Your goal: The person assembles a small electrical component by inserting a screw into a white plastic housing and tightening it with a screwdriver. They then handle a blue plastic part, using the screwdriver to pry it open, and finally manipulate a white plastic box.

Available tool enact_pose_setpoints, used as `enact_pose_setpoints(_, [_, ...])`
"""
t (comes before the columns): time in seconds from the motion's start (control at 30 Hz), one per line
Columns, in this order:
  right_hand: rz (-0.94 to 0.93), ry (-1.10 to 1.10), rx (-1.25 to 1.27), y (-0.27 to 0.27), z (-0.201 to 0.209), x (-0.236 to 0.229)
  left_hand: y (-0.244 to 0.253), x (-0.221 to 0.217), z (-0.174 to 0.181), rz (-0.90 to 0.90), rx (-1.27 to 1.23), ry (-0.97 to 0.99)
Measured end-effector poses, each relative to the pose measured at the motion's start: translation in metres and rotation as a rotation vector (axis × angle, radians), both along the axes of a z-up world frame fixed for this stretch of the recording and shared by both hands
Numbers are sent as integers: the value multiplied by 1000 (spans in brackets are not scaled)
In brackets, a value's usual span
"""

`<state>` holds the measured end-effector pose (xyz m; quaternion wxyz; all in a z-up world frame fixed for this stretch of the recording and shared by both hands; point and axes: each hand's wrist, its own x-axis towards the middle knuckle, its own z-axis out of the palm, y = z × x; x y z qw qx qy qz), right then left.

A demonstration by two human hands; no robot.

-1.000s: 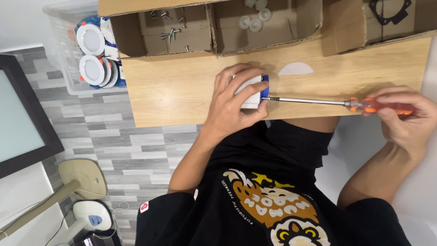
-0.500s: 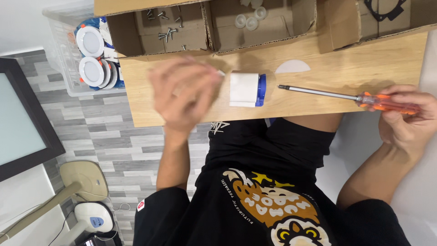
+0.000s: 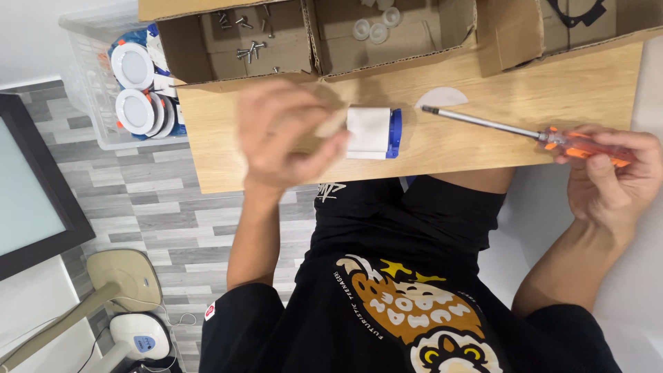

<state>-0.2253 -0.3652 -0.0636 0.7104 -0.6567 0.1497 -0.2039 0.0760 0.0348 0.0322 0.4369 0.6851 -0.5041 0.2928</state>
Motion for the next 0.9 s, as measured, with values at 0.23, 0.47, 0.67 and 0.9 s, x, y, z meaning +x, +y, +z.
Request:
enact_pose_setpoints(0.23, [-58,61,1,6,6,-4,-24,-26,-14,-49,460,156])
enact_pose_setpoints(0.47, [-65,38,0,9,10,-7,-32,-27,-20,-81,559,239])
enact_pose_setpoints(0.67, [-20,-33,-38,3,3,-13,-34,-36,-25,-124,491,195])
enact_pose_setpoints(0.9, [45,-73,-67,5,1,-13,-37,-46,-21,-142,434,200])
